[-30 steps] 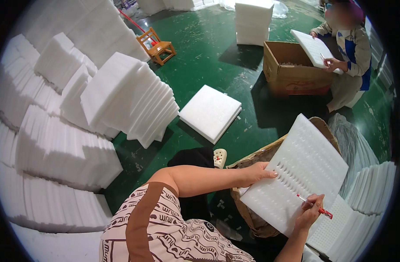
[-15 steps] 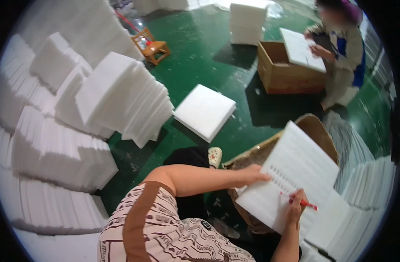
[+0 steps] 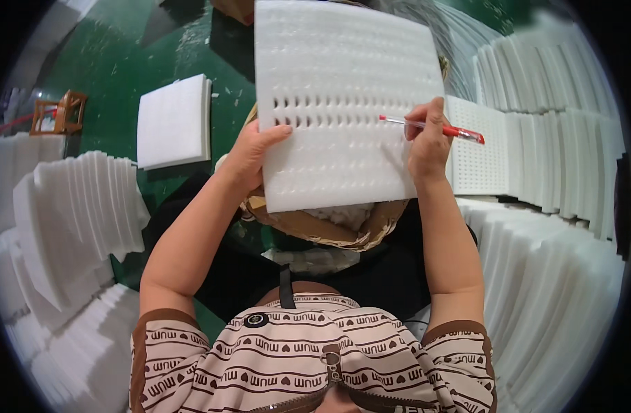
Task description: Manually removing scrap pieces from die-cut foam sheets and discarding them into a collection box.
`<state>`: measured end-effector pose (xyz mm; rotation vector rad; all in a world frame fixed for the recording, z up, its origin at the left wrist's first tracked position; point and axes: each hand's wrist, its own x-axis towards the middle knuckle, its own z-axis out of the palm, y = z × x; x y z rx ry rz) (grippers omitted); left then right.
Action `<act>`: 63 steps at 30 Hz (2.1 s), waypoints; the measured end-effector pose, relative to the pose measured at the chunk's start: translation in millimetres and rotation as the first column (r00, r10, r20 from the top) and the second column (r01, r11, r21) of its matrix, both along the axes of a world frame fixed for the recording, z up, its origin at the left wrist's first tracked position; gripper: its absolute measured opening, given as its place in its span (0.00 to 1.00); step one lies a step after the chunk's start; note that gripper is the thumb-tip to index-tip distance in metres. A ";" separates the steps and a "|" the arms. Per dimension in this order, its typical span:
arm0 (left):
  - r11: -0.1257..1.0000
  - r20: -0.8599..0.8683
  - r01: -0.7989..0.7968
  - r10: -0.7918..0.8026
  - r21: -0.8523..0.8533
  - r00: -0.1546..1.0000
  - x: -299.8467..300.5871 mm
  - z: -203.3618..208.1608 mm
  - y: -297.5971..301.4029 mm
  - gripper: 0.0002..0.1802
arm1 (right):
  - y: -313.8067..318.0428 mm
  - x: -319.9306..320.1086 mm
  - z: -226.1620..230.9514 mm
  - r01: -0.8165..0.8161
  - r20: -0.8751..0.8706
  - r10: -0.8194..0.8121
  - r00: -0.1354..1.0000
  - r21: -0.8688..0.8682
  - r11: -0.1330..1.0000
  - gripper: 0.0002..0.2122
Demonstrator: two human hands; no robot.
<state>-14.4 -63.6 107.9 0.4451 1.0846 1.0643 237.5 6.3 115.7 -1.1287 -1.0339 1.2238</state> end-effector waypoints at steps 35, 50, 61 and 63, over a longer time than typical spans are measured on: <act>0.999 -0.093 -0.046 0.045 -0.008 0.995 10.4 1.1 5.5 0.32 | -1.5 48.4 -27.7 -0.098 0.164 0.090 0.982 0.039 0.994 0.15; 1.000 -0.119 -0.002 0.002 -0.003 0.993 5.2 -1.0 4.9 0.30 | 1.1 44.7 -36.8 -0.166 0.076 0.157 0.985 0.143 0.976 0.09; 0.999 -0.101 0.006 -0.010 -0.035 0.995 8.3 6.7 5.1 0.27 | -13.1 4.8 -36.5 -0.188 0.465 -0.023 0.885 0.402 0.896 0.12; 1.000 -0.094 0.007 -0.010 -0.027 0.995 5.5 5.9 7.7 0.27 | -9.3 11.7 -26.9 -0.156 0.334 0.047 0.941 0.310 0.938 0.13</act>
